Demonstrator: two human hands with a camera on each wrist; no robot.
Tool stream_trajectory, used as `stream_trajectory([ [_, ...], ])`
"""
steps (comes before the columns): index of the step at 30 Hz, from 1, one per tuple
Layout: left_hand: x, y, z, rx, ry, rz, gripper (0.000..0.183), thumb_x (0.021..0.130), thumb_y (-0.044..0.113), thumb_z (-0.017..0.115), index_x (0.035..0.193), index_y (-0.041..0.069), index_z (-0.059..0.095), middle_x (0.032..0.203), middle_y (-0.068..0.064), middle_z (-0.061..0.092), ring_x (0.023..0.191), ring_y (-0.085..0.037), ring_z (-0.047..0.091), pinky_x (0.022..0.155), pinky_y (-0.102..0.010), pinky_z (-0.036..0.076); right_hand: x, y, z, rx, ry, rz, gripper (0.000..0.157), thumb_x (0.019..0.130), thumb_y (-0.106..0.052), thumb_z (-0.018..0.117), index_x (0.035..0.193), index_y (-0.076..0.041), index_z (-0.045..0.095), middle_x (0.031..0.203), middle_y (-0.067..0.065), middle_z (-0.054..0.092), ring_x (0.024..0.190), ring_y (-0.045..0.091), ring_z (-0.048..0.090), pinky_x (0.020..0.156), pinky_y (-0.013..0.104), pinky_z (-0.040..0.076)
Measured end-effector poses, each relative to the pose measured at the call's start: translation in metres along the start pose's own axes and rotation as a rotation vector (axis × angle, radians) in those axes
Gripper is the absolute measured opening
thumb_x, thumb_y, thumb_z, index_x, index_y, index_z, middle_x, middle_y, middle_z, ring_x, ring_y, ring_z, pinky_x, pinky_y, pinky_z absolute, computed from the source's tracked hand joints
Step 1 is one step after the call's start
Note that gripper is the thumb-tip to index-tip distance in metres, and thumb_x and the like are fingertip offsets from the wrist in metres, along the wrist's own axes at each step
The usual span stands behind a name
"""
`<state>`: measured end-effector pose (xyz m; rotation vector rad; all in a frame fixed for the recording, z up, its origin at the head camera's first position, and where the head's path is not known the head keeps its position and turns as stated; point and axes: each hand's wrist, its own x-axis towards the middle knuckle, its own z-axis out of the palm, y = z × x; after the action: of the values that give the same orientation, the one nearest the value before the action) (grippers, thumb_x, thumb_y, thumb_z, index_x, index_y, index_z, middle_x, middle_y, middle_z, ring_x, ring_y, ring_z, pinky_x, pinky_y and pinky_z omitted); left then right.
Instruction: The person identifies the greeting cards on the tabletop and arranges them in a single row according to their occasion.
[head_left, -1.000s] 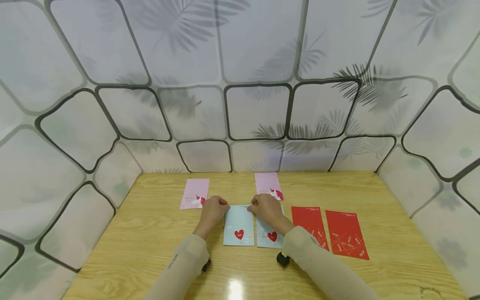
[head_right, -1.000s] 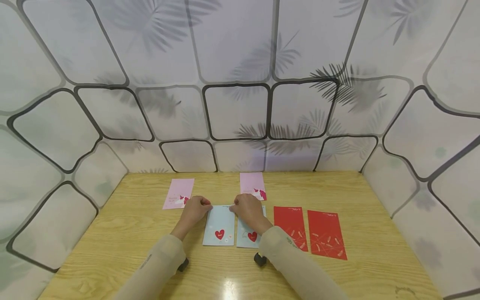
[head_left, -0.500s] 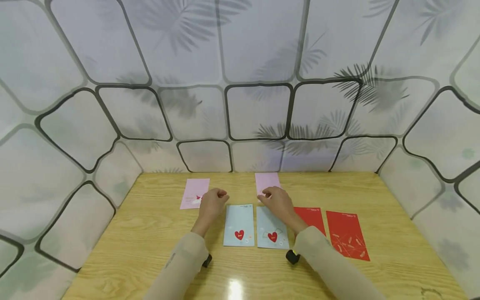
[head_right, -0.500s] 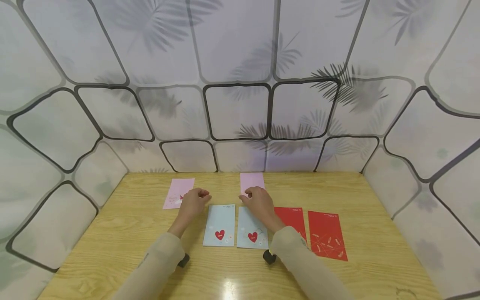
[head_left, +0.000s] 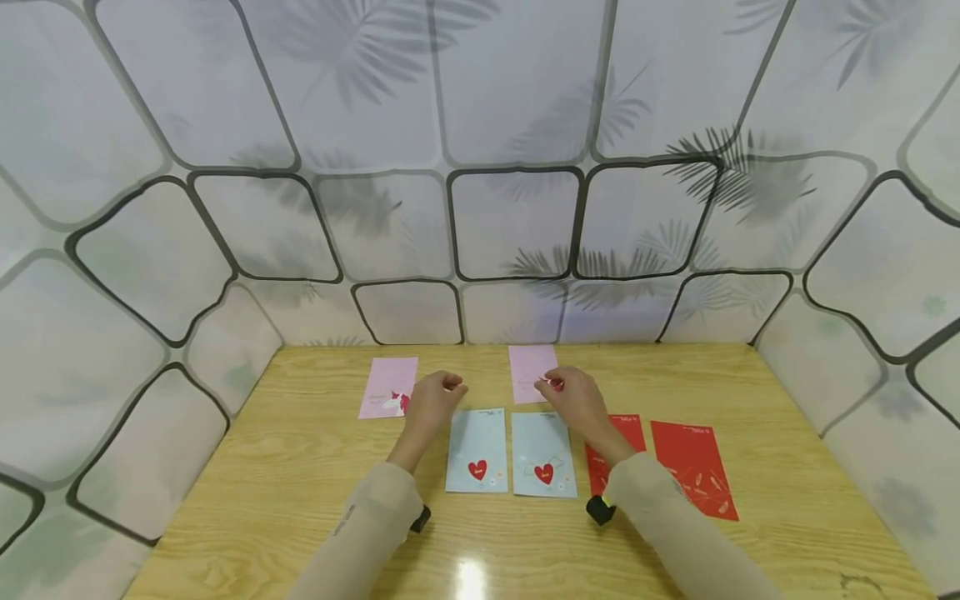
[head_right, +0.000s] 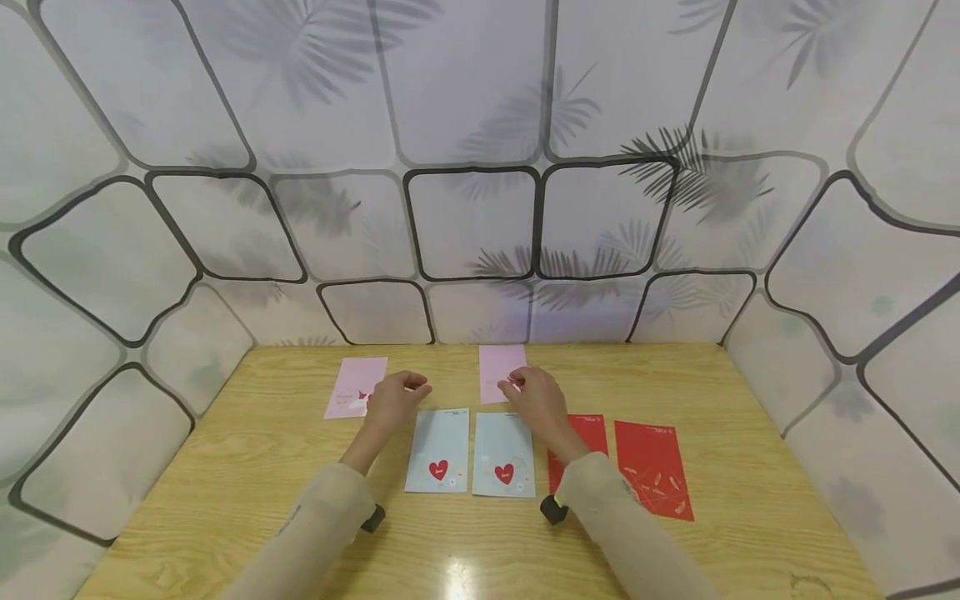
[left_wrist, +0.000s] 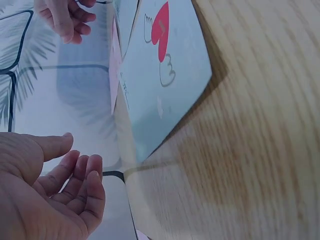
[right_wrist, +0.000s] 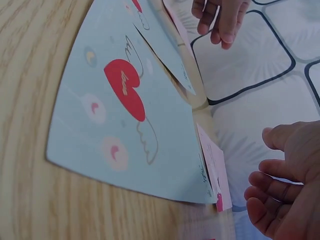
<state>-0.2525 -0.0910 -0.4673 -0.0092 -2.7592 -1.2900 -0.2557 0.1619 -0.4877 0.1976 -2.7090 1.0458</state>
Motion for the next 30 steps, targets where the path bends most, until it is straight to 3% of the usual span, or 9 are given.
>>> stream_trajectory([
  [15, 0.0, 0.005, 0.002, 0.002, -0.006, 0.003, 0.02, 0.098, 0.016, 0.072, 0.11, 0.001, 0.074, 0.101, -0.01, 0.073, 0.083, -0.022, 0.067, 0.071, -0.036, 0.056, -0.002, 0.002, -0.012, 0.034, 0.013, -0.008, 0.031, 0.096, -0.025, 0.075, 0.109, 0.003, 0.075, 0.096, 0.013, 0.072, 0.082, 0.025, 0.065, 0.071, 0.042, 0.055],
  [30, -0.001, -0.002, -0.011, 0.01, 0.017, -0.014, 0.023, 0.097, 0.017, 0.073, 0.112, 0.001, 0.075, 0.101, -0.011, 0.075, 0.081, -0.022, 0.069, 0.069, -0.037, 0.056, 0.001, -0.005, 0.004, 0.069, -0.012, -0.032, 0.031, 0.094, -0.023, 0.075, 0.111, 0.004, 0.075, 0.098, 0.012, 0.071, 0.086, 0.026, 0.063, 0.077, 0.042, 0.054],
])
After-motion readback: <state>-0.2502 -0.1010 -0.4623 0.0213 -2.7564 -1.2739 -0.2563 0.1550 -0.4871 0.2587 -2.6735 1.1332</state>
